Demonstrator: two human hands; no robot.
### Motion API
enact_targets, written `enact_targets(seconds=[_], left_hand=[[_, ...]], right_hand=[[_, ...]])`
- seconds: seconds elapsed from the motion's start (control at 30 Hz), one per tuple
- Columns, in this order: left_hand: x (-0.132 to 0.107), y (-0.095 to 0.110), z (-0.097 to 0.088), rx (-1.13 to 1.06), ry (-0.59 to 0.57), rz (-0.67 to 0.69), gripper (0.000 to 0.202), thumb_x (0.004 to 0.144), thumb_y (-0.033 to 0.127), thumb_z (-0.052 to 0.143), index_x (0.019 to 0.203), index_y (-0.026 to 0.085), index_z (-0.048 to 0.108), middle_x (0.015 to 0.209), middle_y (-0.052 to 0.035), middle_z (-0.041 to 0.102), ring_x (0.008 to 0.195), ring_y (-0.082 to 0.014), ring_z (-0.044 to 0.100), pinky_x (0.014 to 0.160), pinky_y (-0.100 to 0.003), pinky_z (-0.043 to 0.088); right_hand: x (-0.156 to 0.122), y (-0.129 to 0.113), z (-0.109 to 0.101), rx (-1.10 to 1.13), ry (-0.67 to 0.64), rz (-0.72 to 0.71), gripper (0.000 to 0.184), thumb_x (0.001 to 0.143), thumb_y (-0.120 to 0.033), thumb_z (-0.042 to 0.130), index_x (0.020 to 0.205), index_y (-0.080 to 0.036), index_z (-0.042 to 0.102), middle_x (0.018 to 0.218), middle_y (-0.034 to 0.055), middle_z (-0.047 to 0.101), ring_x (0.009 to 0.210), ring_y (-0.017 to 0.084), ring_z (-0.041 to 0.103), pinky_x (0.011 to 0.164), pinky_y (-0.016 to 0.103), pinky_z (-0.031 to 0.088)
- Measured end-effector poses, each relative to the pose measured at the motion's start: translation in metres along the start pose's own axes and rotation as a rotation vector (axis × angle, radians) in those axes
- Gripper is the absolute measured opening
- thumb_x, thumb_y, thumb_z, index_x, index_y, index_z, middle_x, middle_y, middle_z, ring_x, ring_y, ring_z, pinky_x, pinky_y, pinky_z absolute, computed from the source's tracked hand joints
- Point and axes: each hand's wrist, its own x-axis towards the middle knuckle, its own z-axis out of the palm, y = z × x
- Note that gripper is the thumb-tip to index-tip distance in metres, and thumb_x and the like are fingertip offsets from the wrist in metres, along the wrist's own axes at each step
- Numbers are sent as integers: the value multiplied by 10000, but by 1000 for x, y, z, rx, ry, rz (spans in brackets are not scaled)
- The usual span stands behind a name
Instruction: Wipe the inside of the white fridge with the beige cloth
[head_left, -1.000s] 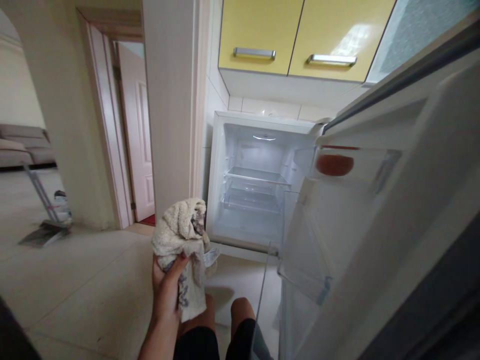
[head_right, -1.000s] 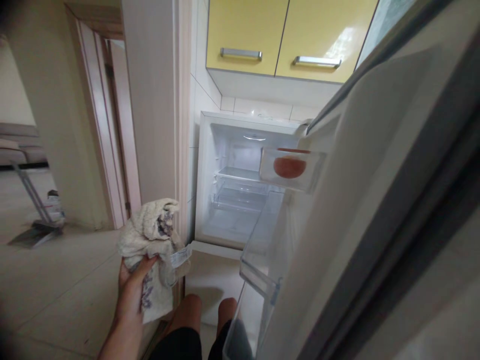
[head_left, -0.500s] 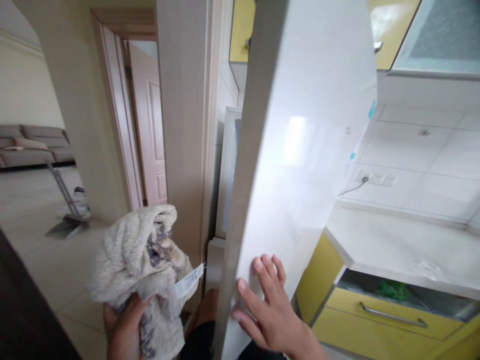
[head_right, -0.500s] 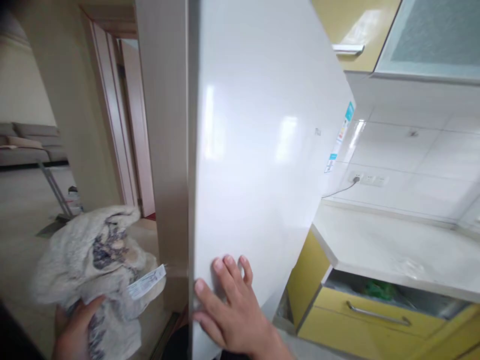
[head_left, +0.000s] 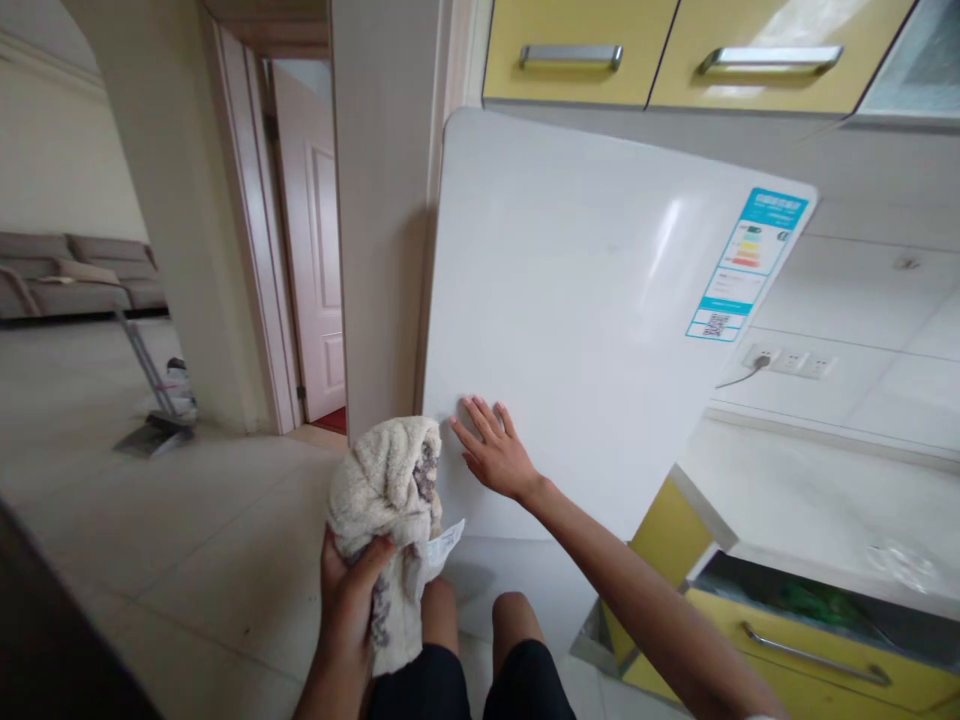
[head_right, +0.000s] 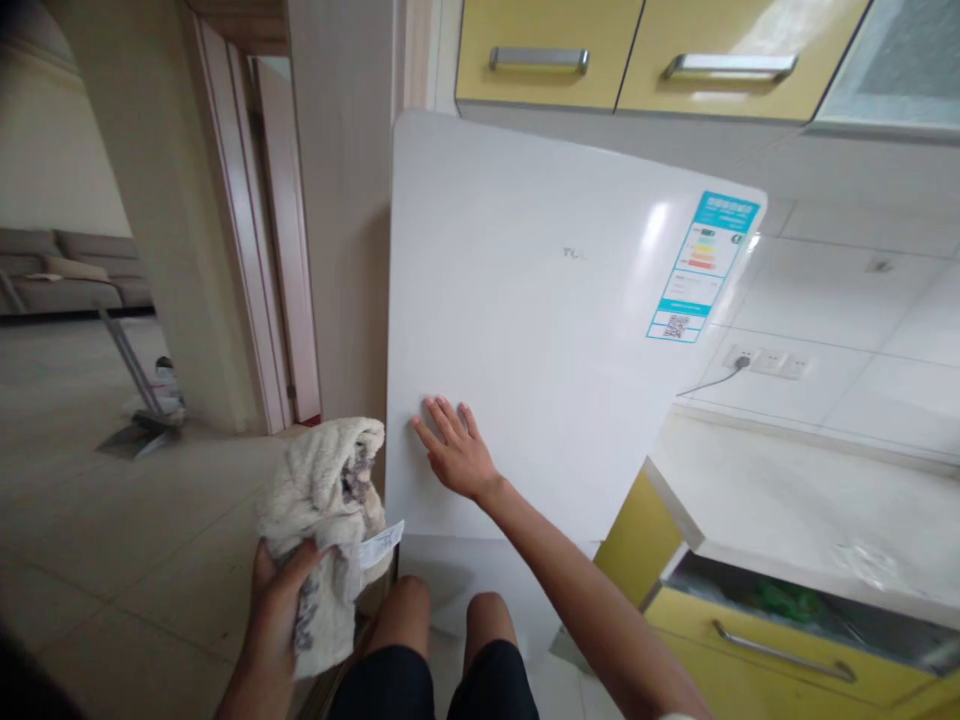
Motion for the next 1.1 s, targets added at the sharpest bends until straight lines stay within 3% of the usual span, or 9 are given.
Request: enact_targets(seconds=[0.27,0.4,0.5,0.6,0.73,0.83,0.97,1.1], left_hand=[[4,-23,26,-60,-98,-52,623,541,318,875,1117,215,664,930,10,754,844,-154,732,766,-204,577],[2,-30,38,-55,-111,-72,650,573,364,887,1166,221,660,1015,-13,764,918,-172,743,794,-214,580],[0,-35,47,-17,-115,-80,671,596,387,882,1201,212,650,1047,-29,766,943,-182,744,794,-219,581],[2,-43,56,46,-108,-48,640,635,394,870,1206,216,642,1100,-46,764,981,-197,742,830,-241,583],[8,-56,70,142,-149,10,655,635,390,888,1211,209,634,1134,-77,752,1026,-242,739,891,-300,588],[6,-63,88,169,-271,23,699,639,364,890,1266,225,616,1184,-82,738,1110,-267,714,966,-343,573],[-16,-64,122,113,-452,-17,783,598,317,902,1316,224,604,1215,-84,728,1176,-285,687,1012,-350,551],[-46,-69,156,-121,-581,-222,794,643,350,864,1370,241,565,1295,-79,707,1213,-290,672,1017,-356,551]], right_hand=[[26,66,44,-13,-157,45,713,891,-134,561,1581,-147,383,1710,174,163,1603,310,151,1303,571,164],[29,75,55,5,-153,32,738,878,-87,537,1593,-137,357,1712,167,139,1609,301,112,1310,567,131],[27,70,53,113,-160,47,736,884,-142,594,1586,-148,374,1713,179,138,1607,331,83,1298,612,111],[14,61,40,393,-105,108,731,945,-269,596,1612,-174,313,1702,183,218,1601,304,153,1289,602,178],[-27,53,1,889,97,234,643,1049,-439,449,1636,-303,226,1680,114,331,1551,207,330,1252,501,353],[-66,53,-36,1002,128,209,666,1041,-513,452,1634,-395,172,1727,66,214,1586,212,239,1241,504,373],[-109,50,-70,928,54,176,956,920,-601,637,1651,-355,72,1751,120,4,1614,287,39,1257,545,305],[-140,40,-73,801,-23,233,1448,629,-574,916,1646,-295,-75,1687,184,-287,1591,409,-36,1234,563,338]])
